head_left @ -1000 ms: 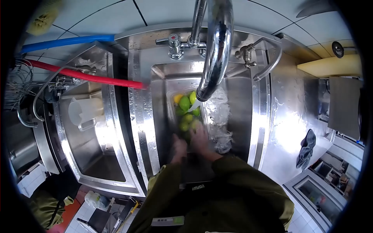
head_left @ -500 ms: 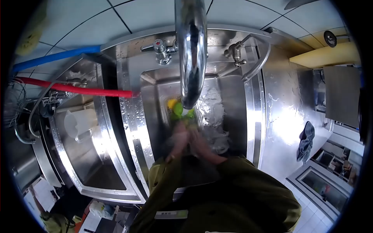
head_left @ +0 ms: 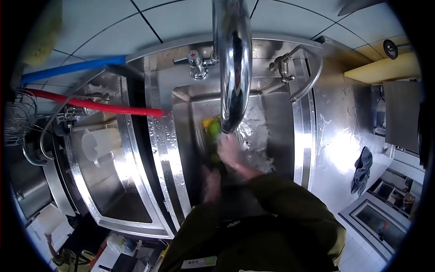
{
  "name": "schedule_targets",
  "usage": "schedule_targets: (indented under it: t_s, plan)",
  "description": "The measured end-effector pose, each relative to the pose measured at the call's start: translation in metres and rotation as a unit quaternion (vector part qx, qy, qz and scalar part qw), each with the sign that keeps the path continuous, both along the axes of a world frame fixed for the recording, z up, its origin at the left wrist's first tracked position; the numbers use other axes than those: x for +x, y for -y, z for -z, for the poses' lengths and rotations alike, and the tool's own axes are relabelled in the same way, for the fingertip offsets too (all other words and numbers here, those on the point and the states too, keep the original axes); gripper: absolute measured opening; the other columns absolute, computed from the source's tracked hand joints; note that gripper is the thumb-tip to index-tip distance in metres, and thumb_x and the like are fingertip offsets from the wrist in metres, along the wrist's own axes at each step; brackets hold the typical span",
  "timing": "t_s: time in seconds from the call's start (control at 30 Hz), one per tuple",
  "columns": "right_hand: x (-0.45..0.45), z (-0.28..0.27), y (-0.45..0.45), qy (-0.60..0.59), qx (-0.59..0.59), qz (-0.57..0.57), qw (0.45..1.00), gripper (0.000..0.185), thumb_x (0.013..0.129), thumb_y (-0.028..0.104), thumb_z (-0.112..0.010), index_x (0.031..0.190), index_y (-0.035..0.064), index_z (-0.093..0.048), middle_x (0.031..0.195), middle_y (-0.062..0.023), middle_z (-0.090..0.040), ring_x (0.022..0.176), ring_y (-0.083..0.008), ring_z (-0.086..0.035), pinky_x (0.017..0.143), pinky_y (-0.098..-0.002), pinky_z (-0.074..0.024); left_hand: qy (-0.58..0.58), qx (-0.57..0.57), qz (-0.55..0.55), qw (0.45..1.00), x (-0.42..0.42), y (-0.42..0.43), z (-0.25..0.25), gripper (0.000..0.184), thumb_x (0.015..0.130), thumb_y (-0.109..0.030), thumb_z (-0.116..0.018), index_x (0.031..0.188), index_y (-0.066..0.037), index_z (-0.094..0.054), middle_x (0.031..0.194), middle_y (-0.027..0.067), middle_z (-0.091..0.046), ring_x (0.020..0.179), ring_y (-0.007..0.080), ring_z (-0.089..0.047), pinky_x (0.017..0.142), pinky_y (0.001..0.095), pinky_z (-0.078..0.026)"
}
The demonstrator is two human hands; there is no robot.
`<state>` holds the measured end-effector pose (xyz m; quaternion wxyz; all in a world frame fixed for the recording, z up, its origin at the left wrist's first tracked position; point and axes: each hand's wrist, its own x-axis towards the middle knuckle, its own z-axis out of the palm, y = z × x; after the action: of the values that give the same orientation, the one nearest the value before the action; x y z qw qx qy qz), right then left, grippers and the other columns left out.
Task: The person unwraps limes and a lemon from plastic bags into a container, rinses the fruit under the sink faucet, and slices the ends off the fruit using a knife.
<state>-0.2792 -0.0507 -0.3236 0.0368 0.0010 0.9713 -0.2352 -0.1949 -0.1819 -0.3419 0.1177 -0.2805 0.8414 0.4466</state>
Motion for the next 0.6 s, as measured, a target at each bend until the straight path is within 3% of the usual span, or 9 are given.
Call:
schedule_targets:
  t_s: [0.07,0.17,0.2,0.3,0.43,0.5,0.57,0.6]
  plan:
    - [-0.031,0.007,-0.004,-0.001,0.001,-0.026,1.0,0.036,0.076,0.021,-0.049,0.111,0.011,-0.05,0.103,-0.0098,-0.048,0.103,-0.0242,-0.044,0.091,-0.0362,-0.0326,0.133,0.181,-0.033,0.974,0.001,0.01,0.002,0.024,0.076,-0.01,-0.048,0.1,-0.005,-0.05,0.088,0.0126,-0.055,0.083,0.0258,-0.051,0.076,0.0375,-0.04]
    - [-0.041,0.046,-0.003,-0.009,0.084,-0.122,0.989,0.041,0.07,0.021,-0.055,0.107,0.0041,-0.052,0.103,-0.0149,-0.052,0.1,-0.0301,-0.048,0.077,-0.0381,-0.0432,0.178,0.078,0.08,0.978,-0.012,0.018,-0.004,0.023,0.077,-0.012,-0.049,0.1,-0.007,-0.049,0.092,0.0128,-0.054,0.081,0.0246,-0.05,0.074,0.0375,-0.039]
    - [-0.036,0.024,-0.002,0.118,0.11,-0.216,0.963,0.041,0.07,0.022,-0.055,0.107,0.0044,-0.053,0.106,-0.015,-0.051,0.102,-0.0309,-0.047,0.08,-0.0403,-0.0422,0.174,0.043,0.113,0.977,-0.015,0.019,0.005,0.022,0.078,-0.012,-0.049,0.099,-0.007,-0.05,0.091,0.0124,-0.054,0.081,0.0247,-0.051,0.074,0.0375,-0.039]
    - [0.056,0.026,0.009,-0.105,-0.01,-0.125,0.986,0.044,0.069,0.028,-0.056,0.108,0.0091,-0.055,0.125,-0.0147,-0.041,0.118,-0.0344,-0.036,0.094,-0.0504,-0.0306,0.13,-0.025,0.167,0.977,-0.025,0.015,0.034,0.019,0.079,-0.015,-0.048,0.096,-0.008,-0.053,0.089,0.0111,-0.056,0.081,0.0252,-0.052,0.074,0.0378,-0.04]
    - [0.028,0.028,-0.003,-0.08,0.006,-0.226,0.971,0.042,0.076,0.029,-0.051,0.114,0.013,-0.051,0.127,-0.0129,-0.04,0.12,-0.0347,-0.033,0.095,-0.0498,-0.0295,0.096,-0.078,0.187,0.975,-0.023,0.015,0.048,0.018,0.08,-0.018,-0.047,0.091,-0.009,-0.056,0.087,0.0095,-0.057,0.081,0.0258,-0.053,0.073,0.0382,-0.042]
    - [-0.017,0.03,-0.012,-0.059,-0.133,-0.077,0.986,0.037,0.075,0.031,-0.051,0.108,0.0155,-0.056,0.127,-0.0112,-0.04,0.12,-0.0366,-0.032,0.094,-0.0494,-0.0306,0.093,-0.102,0.196,0.971,-0.016,0.025,0.065,0.018,0.081,-0.02,-0.046,0.089,-0.009,-0.058,0.086,0.0086,-0.058,0.08,0.026,-0.054,0.073,0.0384,-0.042]
    - [-0.03,0.027,-0.013,-0.008,-0.113,-0.023,0.993,0.034,0.075,0.031,-0.051,0.106,0.0183,-0.058,0.128,-0.0104,-0.04,0.12,-0.0374,-0.032,0.093,-0.0498,-0.031,0.101,-0.111,0.216,0.965,-0.009,0.039,0.093,0.019,0.081,-0.022,-0.045,0.087,-0.01,-0.059,0.084,0.0078,-0.059,0.08,0.0263,-0.055,0.073,0.0386,-0.043]
    - [-0.021,0.025,-0.01,0.037,-0.025,-0.039,0.998,0.033,0.076,0.031,-0.051,0.106,0.0198,-0.058,0.129,-0.0104,-0.039,0.12,-0.0372,-0.032,0.093,-0.0503,-0.0308,0.108,-0.106,0.232,0.961,-0.004,0.045,0.11,0.02,0.082,-0.023,-0.045,0.086,-0.01,-0.06,0.084,0.0074,-0.06,0.08,0.0265,-0.055,0.073,0.0387,-0.043]
